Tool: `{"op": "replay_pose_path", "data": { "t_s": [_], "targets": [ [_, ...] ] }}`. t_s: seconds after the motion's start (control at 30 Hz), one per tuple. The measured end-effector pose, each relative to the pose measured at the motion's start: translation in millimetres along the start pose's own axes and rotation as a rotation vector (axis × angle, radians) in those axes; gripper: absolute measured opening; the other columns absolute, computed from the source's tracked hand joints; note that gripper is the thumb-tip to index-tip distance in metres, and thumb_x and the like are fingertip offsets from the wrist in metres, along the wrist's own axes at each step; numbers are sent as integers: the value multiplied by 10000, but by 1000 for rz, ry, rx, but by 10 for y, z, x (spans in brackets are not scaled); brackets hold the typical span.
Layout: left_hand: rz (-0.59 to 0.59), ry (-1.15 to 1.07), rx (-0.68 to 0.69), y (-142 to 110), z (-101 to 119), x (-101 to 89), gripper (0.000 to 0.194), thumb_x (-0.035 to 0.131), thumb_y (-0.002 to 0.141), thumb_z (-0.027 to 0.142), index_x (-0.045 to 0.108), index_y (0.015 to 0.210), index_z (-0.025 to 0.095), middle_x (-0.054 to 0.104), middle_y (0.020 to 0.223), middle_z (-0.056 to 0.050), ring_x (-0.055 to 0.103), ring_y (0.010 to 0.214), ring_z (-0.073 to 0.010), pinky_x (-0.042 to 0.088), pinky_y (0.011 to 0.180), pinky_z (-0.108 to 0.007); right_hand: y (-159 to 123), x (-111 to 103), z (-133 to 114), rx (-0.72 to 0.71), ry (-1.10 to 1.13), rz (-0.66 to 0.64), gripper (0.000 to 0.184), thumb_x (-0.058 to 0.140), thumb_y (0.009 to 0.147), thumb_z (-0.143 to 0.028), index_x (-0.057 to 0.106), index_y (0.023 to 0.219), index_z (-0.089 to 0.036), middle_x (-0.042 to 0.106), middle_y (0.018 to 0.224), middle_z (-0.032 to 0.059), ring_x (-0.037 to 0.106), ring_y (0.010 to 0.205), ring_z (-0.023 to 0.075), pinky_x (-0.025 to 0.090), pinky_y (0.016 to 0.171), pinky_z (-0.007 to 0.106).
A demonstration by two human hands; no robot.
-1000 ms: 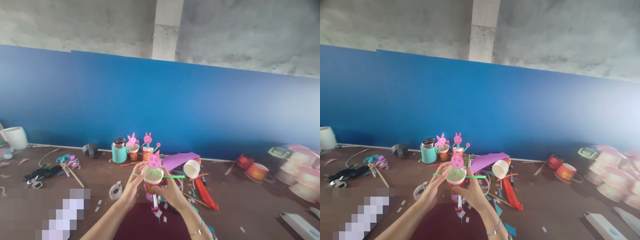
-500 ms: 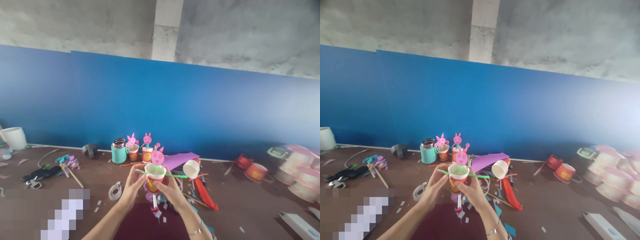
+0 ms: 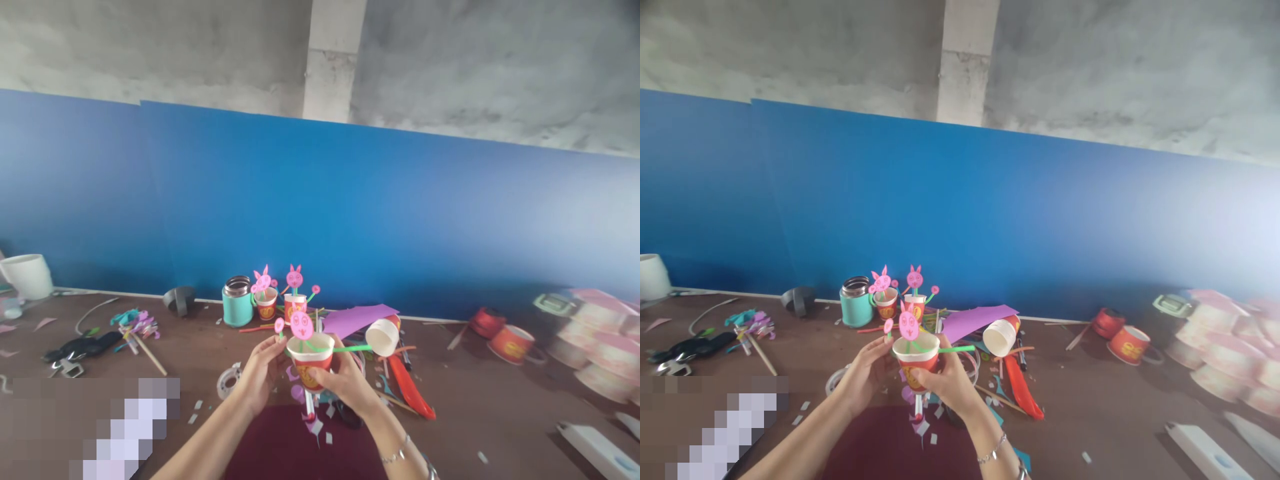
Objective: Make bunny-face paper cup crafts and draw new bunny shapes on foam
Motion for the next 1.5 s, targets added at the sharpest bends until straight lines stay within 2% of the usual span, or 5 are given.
{"op": "replay_pose_path", "data": {
  "t_s": [0.33, 0.77, 0.97, 1.1, 1.5],
  "targets": [
    [-112, 160, 81, -172, 134, 229, 374, 630, 781, 387, 620, 1121, 232, 693, 1073, -51, 634, 971, -227, 461, 848, -312, -21, 49, 122, 146, 38, 16, 569, 785, 651, -333, 542, 1137, -164, 658, 1084, 107, 608, 1019, 272, 470, 882, 426],
    [136, 244, -59, -55, -3, -12, 378, 728, 653, 429, 717, 869, 119, 747, 802, -109, 692, 748, -273, 525, 662, -342, -85, 123, 63, 109, -374, -104, 434, 581, 823, -453, 603, 1173, -198, 645, 1107, 75, 545, 1075, 261, 400, 958, 388],
    [166, 248, 58, -9, 3, -70, 355, 731, 661, 418, 707, 831, 107, 738, 717, -93, 687, 709, -251, 507, 666, -313, -3, -49, 69, 95, -383, 240, 427, 578, 787, -538, 730, 913, -160, 692, 763, 51, 615, 859, 263, 466, 801, 352],
    [154, 346, 102, -36, 31, -17, 352, 726, 657, 434, 706, 797, 112, 732, 718, -76, 671, 690, -233, 481, 618, -275, -4, -98, 41, 8, -331, 413, 393, 682, 703, -511, 748, 887, -170, 714, 881, 70, 615, 937, 291, 449, 847, 369],
    [-121, 389, 87, -52, -22, 148, 354, 728, 661, 427, 714, 820, 111, 716, 697, -72, 643, 646, -217, 474, 625, -287, -37, -28, 40, 103, -136, 412, 413, 670, 690, -558, 742, 671, -153, 641, 563, 34, 508, 514, 138, 387, 484, 246]
  ]
}}
Point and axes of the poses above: each hand's wrist, its own y-axis towards the middle knuckle, its own x-axis out of the palm, z = x × y, the point moved 5 cm from there along y, towards the middle knuckle
